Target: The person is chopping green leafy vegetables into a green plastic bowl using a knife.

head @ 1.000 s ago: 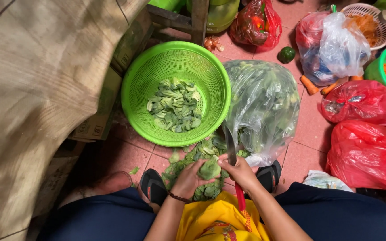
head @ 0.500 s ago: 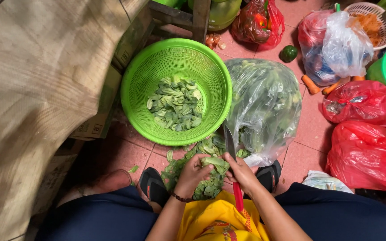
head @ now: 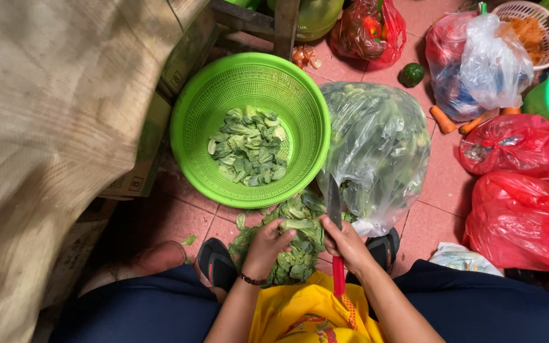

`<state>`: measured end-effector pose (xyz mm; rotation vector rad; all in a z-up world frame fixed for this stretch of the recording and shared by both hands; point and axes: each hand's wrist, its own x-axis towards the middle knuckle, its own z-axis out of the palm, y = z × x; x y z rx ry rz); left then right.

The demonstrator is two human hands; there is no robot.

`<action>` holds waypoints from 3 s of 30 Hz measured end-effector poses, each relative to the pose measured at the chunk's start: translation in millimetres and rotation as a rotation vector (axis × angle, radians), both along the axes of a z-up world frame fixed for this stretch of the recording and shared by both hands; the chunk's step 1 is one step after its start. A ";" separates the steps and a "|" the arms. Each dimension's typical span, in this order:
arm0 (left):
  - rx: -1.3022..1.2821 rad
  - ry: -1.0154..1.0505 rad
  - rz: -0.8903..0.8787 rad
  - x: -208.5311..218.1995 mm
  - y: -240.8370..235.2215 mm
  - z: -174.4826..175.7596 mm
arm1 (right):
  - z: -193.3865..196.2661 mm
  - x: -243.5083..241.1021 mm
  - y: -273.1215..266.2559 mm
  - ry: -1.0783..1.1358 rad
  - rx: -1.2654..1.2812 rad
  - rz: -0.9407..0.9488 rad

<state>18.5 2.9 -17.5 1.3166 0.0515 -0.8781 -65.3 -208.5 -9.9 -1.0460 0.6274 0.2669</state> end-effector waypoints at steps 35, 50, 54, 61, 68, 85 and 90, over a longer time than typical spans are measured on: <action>0.328 -0.414 0.635 51.3 66.9 10.1 | -141.3 1.6 -104.1 0.722 -1.396 -0.299; 0.174 -0.396 0.770 53.2 82.8 -12.3 | -258.3 -23.7 -157.8 0.581 -1.353 -0.006; 0.127 -0.371 0.781 54.6 80.7 -30.0 | -298.7 -22.8 -174.7 0.543 -1.262 -0.123; 0.167 -0.233 0.789 51.2 74.6 -113.4 | -310.5 -3.3 -164.2 0.343 -1.044 -0.409; 0.039 -0.268 0.664 47.1 42.3 -55.7 | -213.4 18.9 -120.0 0.339 0.105 -0.511; 0.375 -0.884 -0.299 -37.9 -18.6 5.3 | 42.4 -21.9 22.1 0.067 -0.340 0.067; 0.501 -0.783 -0.332 -23.6 -7.4 21.7 | 56.6 -14.3 43.8 -0.046 -0.617 0.236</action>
